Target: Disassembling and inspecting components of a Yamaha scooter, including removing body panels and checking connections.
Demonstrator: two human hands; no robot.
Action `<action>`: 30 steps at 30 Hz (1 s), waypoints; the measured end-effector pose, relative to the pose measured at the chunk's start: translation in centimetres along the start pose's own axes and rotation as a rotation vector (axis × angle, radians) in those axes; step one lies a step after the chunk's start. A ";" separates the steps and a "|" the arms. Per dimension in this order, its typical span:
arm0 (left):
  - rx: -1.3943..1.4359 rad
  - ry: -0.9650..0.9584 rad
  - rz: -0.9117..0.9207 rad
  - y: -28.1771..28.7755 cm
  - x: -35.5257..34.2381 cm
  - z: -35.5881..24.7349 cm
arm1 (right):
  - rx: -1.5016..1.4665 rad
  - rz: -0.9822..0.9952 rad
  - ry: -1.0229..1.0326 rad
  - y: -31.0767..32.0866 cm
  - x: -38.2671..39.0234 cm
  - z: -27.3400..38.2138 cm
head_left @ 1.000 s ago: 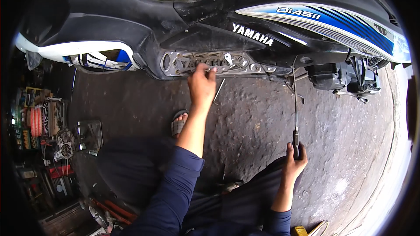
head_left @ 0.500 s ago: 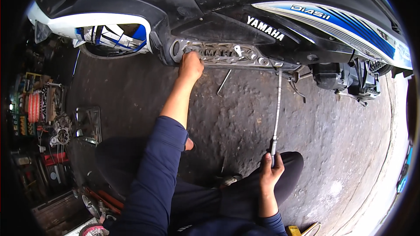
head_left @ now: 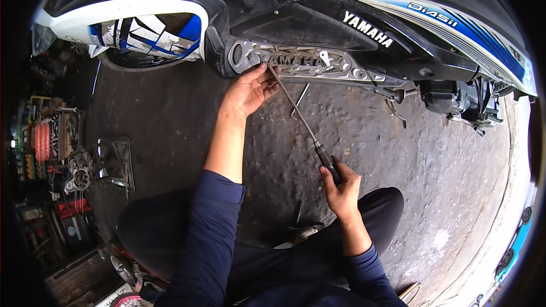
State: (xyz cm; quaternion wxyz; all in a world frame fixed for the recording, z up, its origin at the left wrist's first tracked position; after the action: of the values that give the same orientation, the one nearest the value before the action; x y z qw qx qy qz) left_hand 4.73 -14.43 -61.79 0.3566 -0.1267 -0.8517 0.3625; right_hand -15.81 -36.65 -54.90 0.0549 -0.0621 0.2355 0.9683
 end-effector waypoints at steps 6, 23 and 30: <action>-0.016 0.011 -0.035 1.0 0.4 -0.7 | 0.052 -0.002 0.035 -0.5 -0.3 0.2; -1.674 -0.643 -1.032 -5.5 -3.3 -8.1 | 0.035 -0.148 -0.082 -0.4 1.5 -1.7; -0.441 -0.549 -0.407 0.4 -2.7 -5.4 | -0.020 -0.162 -0.077 -0.2 1.9 -2.2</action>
State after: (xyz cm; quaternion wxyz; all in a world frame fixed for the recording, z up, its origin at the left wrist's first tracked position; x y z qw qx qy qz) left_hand 10.39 -12.65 -60.85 0.1448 0.0726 -0.9802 0.1136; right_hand -17.43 -37.38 -57.24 0.1413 -0.0441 0.2179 0.9647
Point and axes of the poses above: each hand's wrist, its own x-axis away from the middle knuckle, its own y-axis out of the back of the hand, z = x × y, the point moved 10 cm from there along -x, towards the middle knuckle, and after that the axes turned 13 degrees about y, right-handed, at the moved point
